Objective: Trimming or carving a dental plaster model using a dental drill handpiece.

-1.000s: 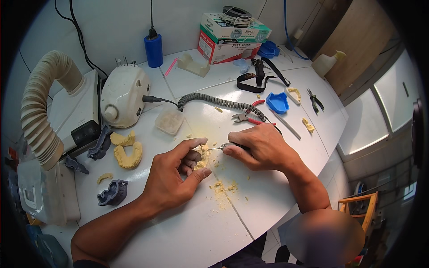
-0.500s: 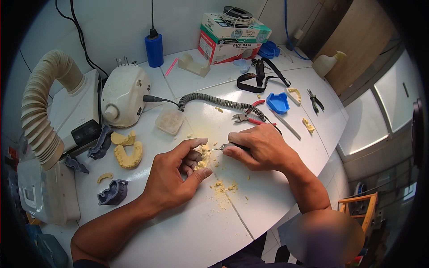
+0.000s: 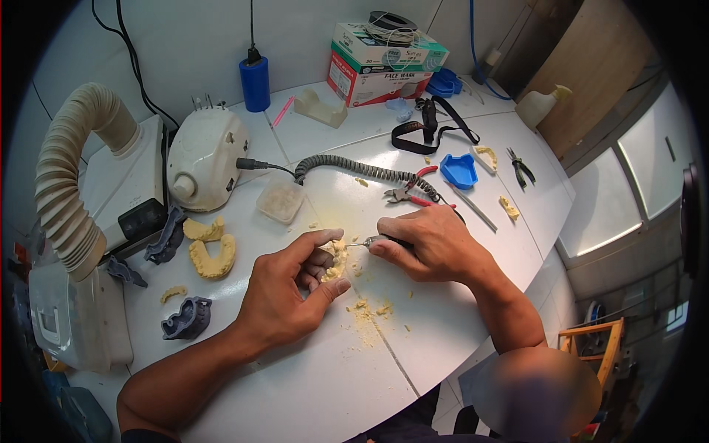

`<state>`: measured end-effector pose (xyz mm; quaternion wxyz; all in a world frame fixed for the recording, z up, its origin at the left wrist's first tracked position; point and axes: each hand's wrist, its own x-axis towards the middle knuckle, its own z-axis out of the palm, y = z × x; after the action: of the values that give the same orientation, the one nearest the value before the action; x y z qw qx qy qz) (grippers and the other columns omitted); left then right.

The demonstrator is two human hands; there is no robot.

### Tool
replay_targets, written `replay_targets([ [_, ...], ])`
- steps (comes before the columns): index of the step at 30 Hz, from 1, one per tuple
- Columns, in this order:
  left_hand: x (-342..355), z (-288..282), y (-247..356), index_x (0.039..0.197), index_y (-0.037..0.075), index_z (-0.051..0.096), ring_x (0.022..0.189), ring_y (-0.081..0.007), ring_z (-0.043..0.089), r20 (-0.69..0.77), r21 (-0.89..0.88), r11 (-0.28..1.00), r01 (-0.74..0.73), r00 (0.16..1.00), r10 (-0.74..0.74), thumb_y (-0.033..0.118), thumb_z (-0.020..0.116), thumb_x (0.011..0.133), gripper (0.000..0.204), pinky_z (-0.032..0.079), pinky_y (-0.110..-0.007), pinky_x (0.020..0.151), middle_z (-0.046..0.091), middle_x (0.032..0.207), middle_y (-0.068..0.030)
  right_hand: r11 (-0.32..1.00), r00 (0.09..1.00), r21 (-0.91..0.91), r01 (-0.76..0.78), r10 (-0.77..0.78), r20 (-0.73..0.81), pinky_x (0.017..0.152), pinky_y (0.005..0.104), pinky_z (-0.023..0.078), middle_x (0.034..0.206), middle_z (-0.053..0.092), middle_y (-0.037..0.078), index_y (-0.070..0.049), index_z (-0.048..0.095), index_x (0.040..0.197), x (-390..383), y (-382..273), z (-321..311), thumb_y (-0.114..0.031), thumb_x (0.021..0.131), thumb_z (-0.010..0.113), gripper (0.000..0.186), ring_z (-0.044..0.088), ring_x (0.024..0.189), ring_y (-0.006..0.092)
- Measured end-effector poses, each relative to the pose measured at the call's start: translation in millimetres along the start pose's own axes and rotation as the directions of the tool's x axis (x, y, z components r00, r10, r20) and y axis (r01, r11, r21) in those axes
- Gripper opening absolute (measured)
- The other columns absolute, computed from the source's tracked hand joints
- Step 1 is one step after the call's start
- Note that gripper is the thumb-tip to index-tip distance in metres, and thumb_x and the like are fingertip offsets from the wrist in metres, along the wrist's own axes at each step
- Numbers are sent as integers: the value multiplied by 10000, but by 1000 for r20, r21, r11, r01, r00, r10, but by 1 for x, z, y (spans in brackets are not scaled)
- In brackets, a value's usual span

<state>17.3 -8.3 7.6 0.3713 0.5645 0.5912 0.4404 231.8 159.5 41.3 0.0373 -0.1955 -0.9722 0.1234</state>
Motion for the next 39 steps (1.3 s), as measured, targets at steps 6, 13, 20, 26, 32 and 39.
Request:
replay_targets([
  [6, 0, 0, 0, 1455, 18, 619, 898, -122, 631, -4, -17, 1000, 9, 1000, -9, 106, 837, 915, 589, 524, -267, 804, 703, 990, -76, 1000, 1000, -22, -1, 1, 20, 636, 496, 475, 664, 624, 136, -99, 663, 835, 0, -2, -2, -523, 1087, 566, 503, 659, 665, 369],
  [13, 0, 0, 0, 1454, 14, 618, 907, -123, 631, 0, -14, 1000, 4, 1000, -4, 111, 831, 918, 585, 520, -265, 812, 706, 990, -79, 1000, 999, -21, -9, 10, 42, 637, 494, 476, 667, 630, 135, -103, 674, 842, 0, -2, -2, -521, 1090, 558, 500, 661, 667, 366],
  [20, 0, 0, 1, 1455, 17, 619, 902, -126, 633, 0, -19, 1000, 9, 1000, -9, 105, 828, 918, 584, 520, -269, 809, 710, 991, -87, 999, 999, -27, -22, 23, 43, 631, 492, 472, 669, 633, 131, -106, 685, 854, 0, -2, -1, -537, 1088, 552, 508, 662, 666, 362],
  [26, 0, -1, 1, 1459, 22, 616, 897, -124, 631, -1, -5, 1000, -2, 1000, 2, 96, 825, 918, 585, 522, -271, 806, 709, 992, -88, 1000, 999, -29, -10, 11, 39, 631, 497, 469, 665, 628, 132, -108, 677, 858, 0, -2, -2, -543, 1090, 548, 510, 660, 665, 365],
  [32, 0, 0, -1, 1460, 21, 617, 887, -123, 631, 10, -30, 1000, -5, 1000, 6, 88, 817, 920, 580, 524, -270, 807, 701, 991, -84, 1000, 1000, -11, 3, -2, 23, 634, 500, 467, 663, 625, 135, -105, 666, 849, 0, 0, 0, -541, 1088, 555, 510, 656, 664, 368],
  [39, 0, -1, 2, 1460, 21, 616, 879, -123, 635, 6, 0, 1000, -4, 1000, 4, 78, 815, 917, 581, 528, -269, 805, 707, 990, -85, 1000, 1000, 15, 6, -6, 12, 631, 499, 462, 654, 614, 140, -101, 665, 844, 0, 1, 0, -532, 1088, 556, 507, 646, 653, 370],
])
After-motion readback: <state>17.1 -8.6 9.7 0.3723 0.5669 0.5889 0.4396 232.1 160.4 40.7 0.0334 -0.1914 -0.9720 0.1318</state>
